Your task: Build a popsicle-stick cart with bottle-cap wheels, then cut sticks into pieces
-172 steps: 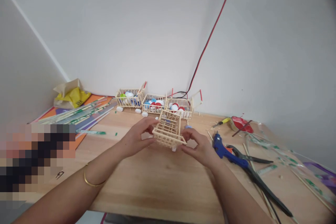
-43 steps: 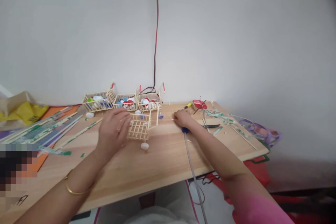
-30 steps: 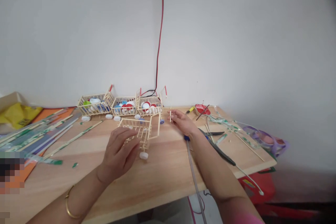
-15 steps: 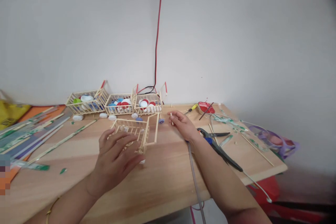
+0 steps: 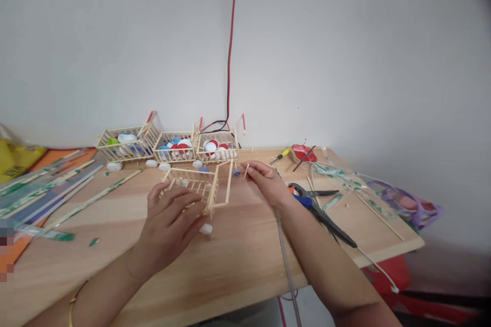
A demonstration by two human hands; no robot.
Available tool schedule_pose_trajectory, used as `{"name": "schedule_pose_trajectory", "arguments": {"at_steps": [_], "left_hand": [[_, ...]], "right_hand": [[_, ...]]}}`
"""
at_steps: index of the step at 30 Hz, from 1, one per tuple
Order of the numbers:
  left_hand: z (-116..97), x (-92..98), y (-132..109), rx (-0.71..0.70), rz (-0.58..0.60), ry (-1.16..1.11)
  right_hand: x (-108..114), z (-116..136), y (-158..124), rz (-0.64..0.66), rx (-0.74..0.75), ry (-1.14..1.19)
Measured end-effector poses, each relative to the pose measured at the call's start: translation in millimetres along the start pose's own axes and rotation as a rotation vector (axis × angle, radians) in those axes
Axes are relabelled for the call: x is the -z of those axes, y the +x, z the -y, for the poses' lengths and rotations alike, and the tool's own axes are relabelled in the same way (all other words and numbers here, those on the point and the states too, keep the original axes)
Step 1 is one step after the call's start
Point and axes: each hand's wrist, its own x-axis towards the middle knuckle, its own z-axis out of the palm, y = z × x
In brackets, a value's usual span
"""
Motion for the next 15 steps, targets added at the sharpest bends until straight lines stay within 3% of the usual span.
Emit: {"name": "schedule_pose_trajectory", "arguments": {"at_steps": [11, 15], "left_hand": [[-6, -11.3, 9, 0.086, 0.006, 0.016], [-6, -7.8, 6, 0.059, -0.063, 0.057]], "right_hand": [[-5, 7, -4, 0.030, -0.067, 0.168], [-11, 14, -9, 0.058, -0.097, 0.214]]}}
